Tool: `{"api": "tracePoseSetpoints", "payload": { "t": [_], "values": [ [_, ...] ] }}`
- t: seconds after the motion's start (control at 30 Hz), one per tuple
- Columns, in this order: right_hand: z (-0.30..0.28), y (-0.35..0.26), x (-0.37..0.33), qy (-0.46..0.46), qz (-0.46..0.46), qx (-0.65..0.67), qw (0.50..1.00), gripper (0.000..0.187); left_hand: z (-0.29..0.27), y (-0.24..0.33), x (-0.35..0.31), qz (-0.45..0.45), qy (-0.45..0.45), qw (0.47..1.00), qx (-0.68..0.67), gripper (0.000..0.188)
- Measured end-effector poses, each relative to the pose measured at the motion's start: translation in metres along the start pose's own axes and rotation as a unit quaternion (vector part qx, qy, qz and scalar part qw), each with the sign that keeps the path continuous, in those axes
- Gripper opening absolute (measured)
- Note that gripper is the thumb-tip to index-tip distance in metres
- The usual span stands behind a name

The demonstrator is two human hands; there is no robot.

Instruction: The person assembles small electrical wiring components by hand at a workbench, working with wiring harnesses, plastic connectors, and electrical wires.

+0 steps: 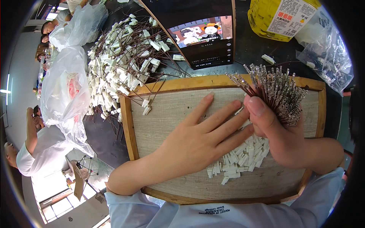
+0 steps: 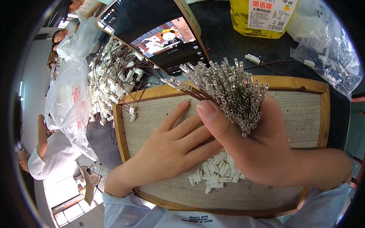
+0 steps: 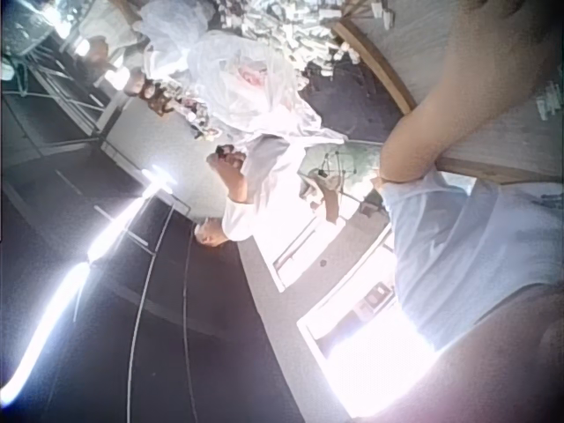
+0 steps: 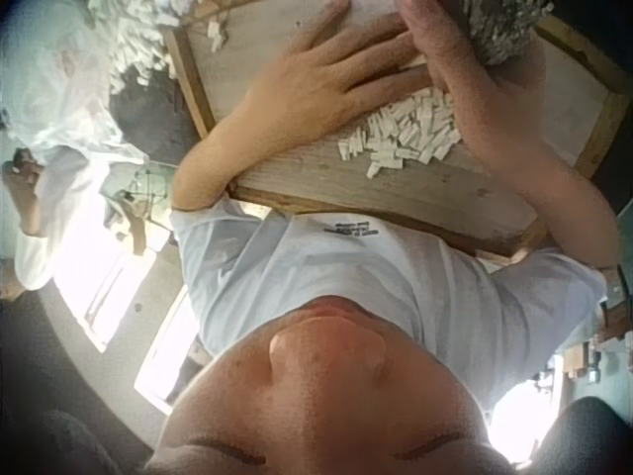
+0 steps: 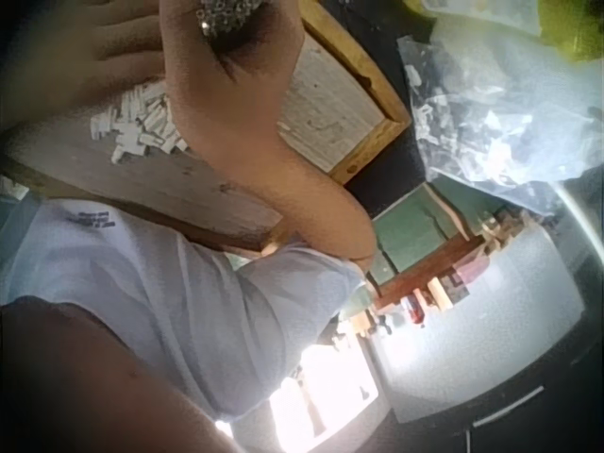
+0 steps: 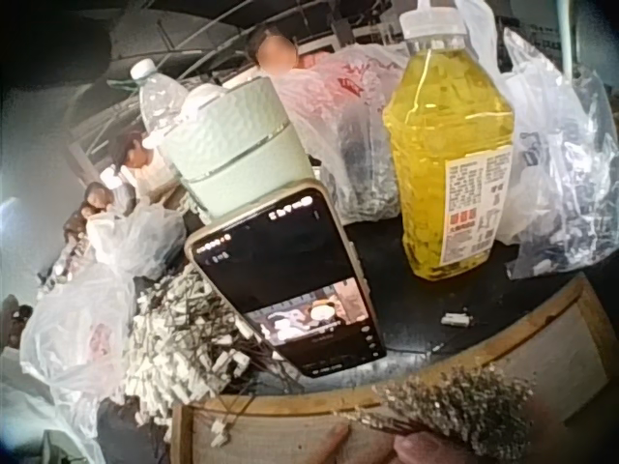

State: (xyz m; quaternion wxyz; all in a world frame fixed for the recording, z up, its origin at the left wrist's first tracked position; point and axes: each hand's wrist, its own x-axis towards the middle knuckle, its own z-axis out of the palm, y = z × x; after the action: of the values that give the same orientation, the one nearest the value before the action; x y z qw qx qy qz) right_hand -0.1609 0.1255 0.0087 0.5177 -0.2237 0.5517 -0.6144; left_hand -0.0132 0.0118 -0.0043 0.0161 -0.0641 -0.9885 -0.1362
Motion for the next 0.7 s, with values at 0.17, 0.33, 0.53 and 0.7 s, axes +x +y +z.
{"api": "tracePoseSetpoints", "payload": {
  "t": [0.17,0.33,0.53,0.7],
  "values": [
    [-0.002,0.006,0.001,-0.009,-0.037,-0.038,0.999,0.018,-0.002,-0.005,-0.002,0.032,0.04,0.998,0.024,0.038],
    [0.0,-0.001,0.001,-0.022,-0.014,-0.048,0.999,0.019,-0.009,-0.013,-0.008,0.045,0.077,0.996,0.029,0.03],
    [0.0,0.005,0.001,-0.036,-0.06,-0.043,0.997,0.016,-0.021,-0.017,-0.01,-0.065,0.161,0.972,-0.161,0.024],
    [0.002,0.0,-0.002,-0.041,-0.085,-0.052,0.994,0.014,-0.014,-0.021,-0.025,-0.131,0.255,0.841,-0.458,0.02]
  ]
}}
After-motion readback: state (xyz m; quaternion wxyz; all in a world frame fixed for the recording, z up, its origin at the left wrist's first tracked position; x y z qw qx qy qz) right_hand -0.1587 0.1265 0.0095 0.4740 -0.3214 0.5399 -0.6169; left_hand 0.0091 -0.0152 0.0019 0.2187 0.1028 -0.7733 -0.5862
